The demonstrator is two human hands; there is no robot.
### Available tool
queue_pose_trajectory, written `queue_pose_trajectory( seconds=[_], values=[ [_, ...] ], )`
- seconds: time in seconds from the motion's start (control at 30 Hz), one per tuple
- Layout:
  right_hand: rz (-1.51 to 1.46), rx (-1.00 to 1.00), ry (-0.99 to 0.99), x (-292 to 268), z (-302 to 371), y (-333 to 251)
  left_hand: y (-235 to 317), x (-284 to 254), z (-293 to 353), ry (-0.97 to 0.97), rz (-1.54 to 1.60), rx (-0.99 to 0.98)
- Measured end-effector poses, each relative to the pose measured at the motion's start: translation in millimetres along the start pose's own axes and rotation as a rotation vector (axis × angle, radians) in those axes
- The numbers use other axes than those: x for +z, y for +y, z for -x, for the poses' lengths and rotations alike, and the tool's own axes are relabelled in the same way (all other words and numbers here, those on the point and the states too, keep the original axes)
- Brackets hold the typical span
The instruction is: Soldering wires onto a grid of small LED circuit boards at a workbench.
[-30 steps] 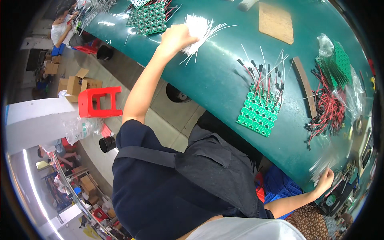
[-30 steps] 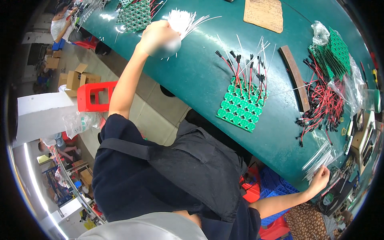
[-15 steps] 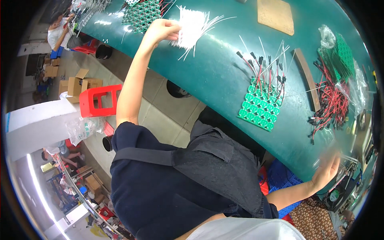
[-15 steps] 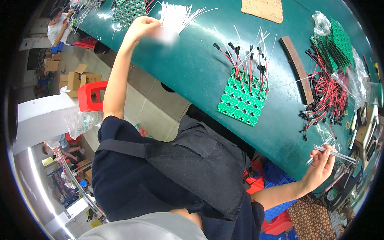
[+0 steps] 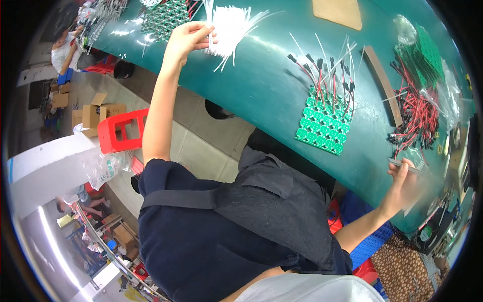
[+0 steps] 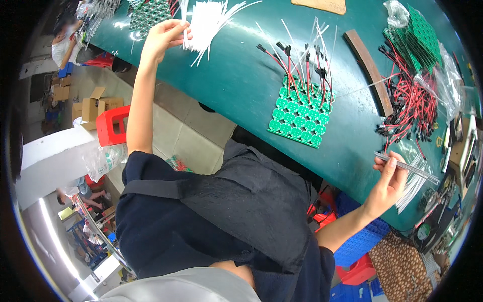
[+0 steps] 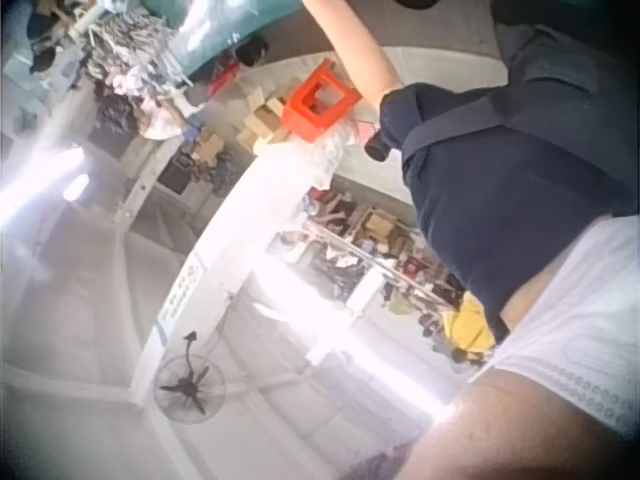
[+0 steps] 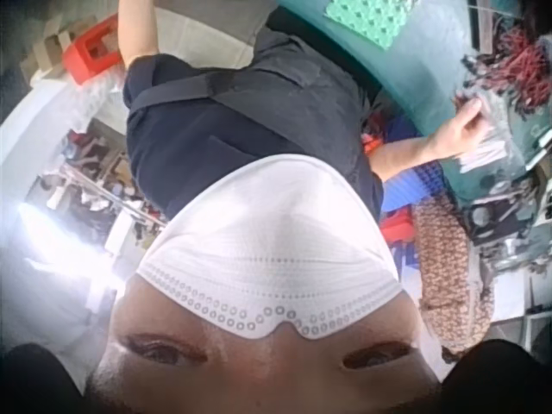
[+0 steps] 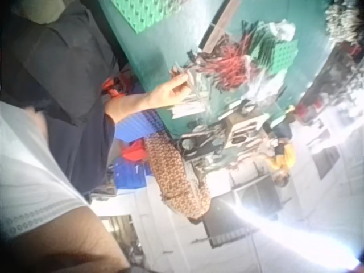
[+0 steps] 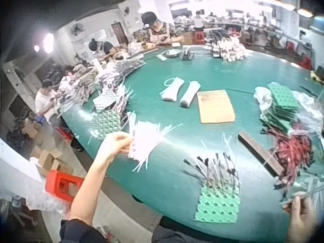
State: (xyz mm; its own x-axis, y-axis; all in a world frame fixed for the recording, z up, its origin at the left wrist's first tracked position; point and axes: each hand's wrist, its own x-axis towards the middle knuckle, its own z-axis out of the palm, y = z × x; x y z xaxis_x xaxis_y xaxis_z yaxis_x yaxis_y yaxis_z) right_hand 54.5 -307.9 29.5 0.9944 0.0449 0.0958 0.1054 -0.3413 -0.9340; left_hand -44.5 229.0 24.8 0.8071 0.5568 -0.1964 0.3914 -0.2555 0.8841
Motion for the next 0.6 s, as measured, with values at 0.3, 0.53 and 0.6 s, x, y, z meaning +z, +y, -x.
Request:
queue_pose_trajectory(
  seconds=[0.3,0.53,0.6],
  values=[
    [0.088,-0.226,0.146,76.8,28.4,9.9,10.7,156.4,103.3,0.3,0.336,0.572],
    [0.317,-0.266,0.081,90.7,27.7,15.7,-8.0,169.6,109.5,0.125,0.254,0.385],
    [0.078,-0.144,0.053,98.1,31.6,10.1,-6.7,170.3,110.4,0.089,0.201,0.345]
  ],
)
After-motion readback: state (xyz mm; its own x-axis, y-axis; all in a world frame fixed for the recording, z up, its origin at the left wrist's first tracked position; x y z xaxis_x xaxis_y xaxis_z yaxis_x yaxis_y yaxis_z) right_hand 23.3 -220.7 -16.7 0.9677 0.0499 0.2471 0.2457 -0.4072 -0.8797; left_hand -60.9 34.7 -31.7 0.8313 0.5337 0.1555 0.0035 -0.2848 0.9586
